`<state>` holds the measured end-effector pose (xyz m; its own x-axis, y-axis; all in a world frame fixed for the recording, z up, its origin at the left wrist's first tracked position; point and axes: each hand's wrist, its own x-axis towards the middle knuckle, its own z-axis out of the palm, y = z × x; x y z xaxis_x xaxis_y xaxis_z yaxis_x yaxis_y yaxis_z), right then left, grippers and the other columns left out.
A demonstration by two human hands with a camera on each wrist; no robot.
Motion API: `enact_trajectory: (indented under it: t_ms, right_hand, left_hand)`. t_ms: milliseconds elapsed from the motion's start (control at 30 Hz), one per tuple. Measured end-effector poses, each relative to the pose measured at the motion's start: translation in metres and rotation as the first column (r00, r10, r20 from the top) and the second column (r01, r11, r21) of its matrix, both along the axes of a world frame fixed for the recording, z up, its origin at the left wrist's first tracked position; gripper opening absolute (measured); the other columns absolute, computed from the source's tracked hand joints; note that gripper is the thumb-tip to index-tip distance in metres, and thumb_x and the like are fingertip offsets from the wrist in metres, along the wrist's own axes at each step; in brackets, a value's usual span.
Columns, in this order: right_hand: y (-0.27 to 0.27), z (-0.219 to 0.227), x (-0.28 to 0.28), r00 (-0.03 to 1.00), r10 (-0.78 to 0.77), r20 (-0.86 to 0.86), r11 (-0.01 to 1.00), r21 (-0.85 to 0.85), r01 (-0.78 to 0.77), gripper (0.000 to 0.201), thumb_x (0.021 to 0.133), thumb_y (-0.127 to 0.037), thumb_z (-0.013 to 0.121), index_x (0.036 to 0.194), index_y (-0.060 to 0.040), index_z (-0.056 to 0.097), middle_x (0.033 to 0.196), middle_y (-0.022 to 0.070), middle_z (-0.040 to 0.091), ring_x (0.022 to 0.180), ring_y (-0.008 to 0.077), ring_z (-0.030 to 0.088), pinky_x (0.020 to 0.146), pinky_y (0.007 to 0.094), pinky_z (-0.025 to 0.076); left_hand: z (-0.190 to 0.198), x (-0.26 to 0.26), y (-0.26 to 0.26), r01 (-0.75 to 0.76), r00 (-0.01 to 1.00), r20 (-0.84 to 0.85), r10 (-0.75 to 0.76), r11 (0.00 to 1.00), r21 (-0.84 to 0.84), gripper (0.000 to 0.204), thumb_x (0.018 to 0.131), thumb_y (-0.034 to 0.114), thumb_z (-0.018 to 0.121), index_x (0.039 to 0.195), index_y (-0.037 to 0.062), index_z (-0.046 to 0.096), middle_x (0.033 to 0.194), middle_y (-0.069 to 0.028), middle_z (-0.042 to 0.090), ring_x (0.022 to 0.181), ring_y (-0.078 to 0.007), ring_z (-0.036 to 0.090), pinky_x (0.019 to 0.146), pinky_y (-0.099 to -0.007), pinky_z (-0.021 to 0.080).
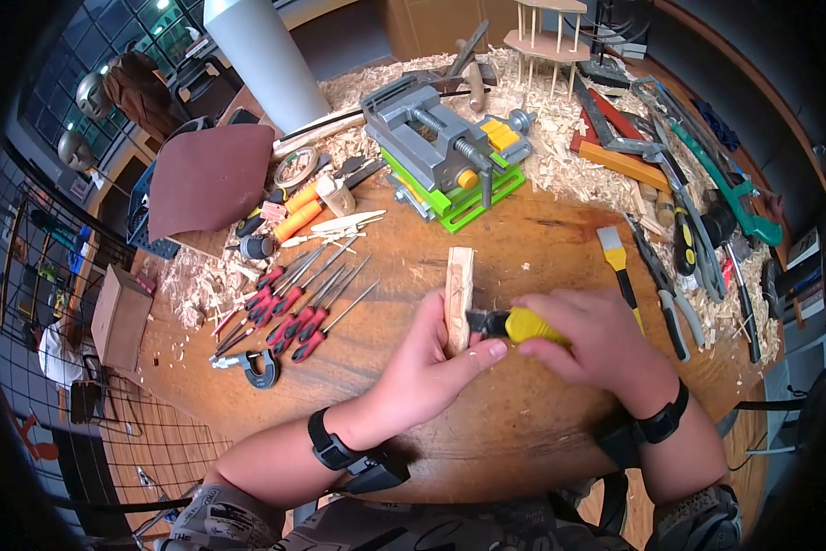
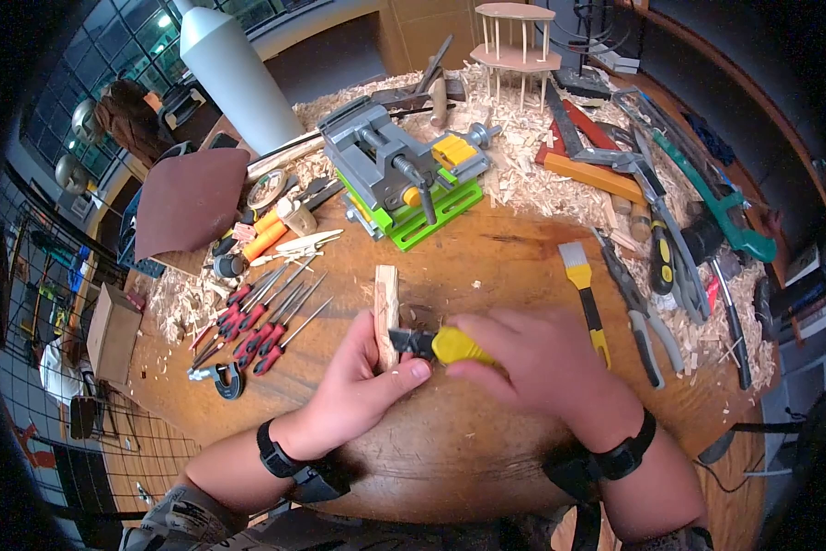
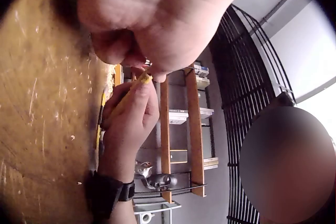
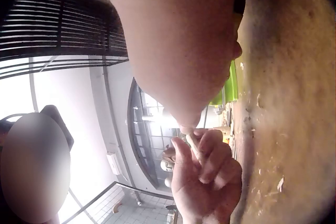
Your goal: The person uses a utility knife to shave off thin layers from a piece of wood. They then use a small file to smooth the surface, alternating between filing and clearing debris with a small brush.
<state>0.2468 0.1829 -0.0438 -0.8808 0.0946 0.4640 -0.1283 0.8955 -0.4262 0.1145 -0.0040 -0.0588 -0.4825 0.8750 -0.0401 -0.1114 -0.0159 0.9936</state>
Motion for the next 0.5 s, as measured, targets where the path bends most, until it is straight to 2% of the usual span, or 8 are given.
enact_trajectory:
  t_ms: [33,200,400,467,500]
  right_hand:
    - [-0.001,0.0,0.001,0.995,0.033,0.089,0.999,0.022,-0.035,0.037,0.086,-0.037,0.074,0.111,-0.0105,0.067,0.082,0.0103,0.068,0.071,0.0304,0.068,0.059,0.0395,0.052]
    - [-0.003,-0.002,-0.001,0.996,0.049,0.077,0.998,0.024,-0.051,0.038,0.086,-0.041,0.072,0.11,-0.0114,0.067,0.078,0.0079,0.066,0.067,0.0287,0.067,0.057,0.039,0.051]
    - [-0.004,0.001,-0.001,0.994,0.055,0.096,0.996,0.059,-0.061,0.039,0.087,-0.043,0.071,0.11,-0.0115,0.067,0.078,0.0069,0.065,0.065,0.0281,0.067,0.056,0.0388,0.051]
    - [-0.004,0.0,-0.001,0.994,0.056,0.089,0.996,0.071,-0.063,0.039,0.087,-0.043,0.071,0.11,-0.0117,0.067,0.078,0.0067,0.065,0.064,0.028,0.066,0.055,0.039,0.051]
    - [-0.004,0.0,-0.001,0.995,0.055,0.078,0.994,0.087,-0.062,0.039,0.087,-0.043,0.07,0.109,-0.0119,0.067,0.077,0.0063,0.065,0.063,0.0276,0.066,0.055,0.0389,0.051]
  left_hand:
    - [0.001,0.001,0.001,0.004,1.0,0.016,-0.004,1.0,0.016,0.038,0.096,0.01,0.07,0.121,0.0045,0.042,0.097,0.0035,0.049,0.087,-0.0034,0.045,0.076,-0.0215,0.043]
    - [0.001,0.002,-0.003,0.044,0.996,0.082,-0.045,0.999,0.014,0.039,0.098,0.011,0.066,0.126,0.0032,0.042,0.104,0.0004,0.052,0.096,-0.0052,0.048,0.086,-0.0231,0.044]
    - [-0.005,0.001,-0.005,0.019,0.998,-0.054,-0.022,0.999,-0.04,0.039,0.098,0.016,0.067,0.126,0.001,0.044,0.102,-0.0035,0.055,0.093,-0.0089,0.05,0.082,-0.0264,0.045]
    - [-0.008,0.0,-0.005,-0.013,0.974,-0.228,0.007,1.0,-0.024,0.039,0.097,0.018,0.069,0.123,0.0005,0.046,0.099,-0.0074,0.057,0.09,-0.0126,0.053,0.081,-0.029,0.047]
    - [-0.008,0.0,-0.005,-0.012,0.973,-0.229,0.006,1.0,-0.025,0.039,0.097,0.018,0.069,0.123,0.0005,0.046,0.099,-0.0074,0.057,0.09,-0.0126,0.053,0.081,-0.029,0.047]
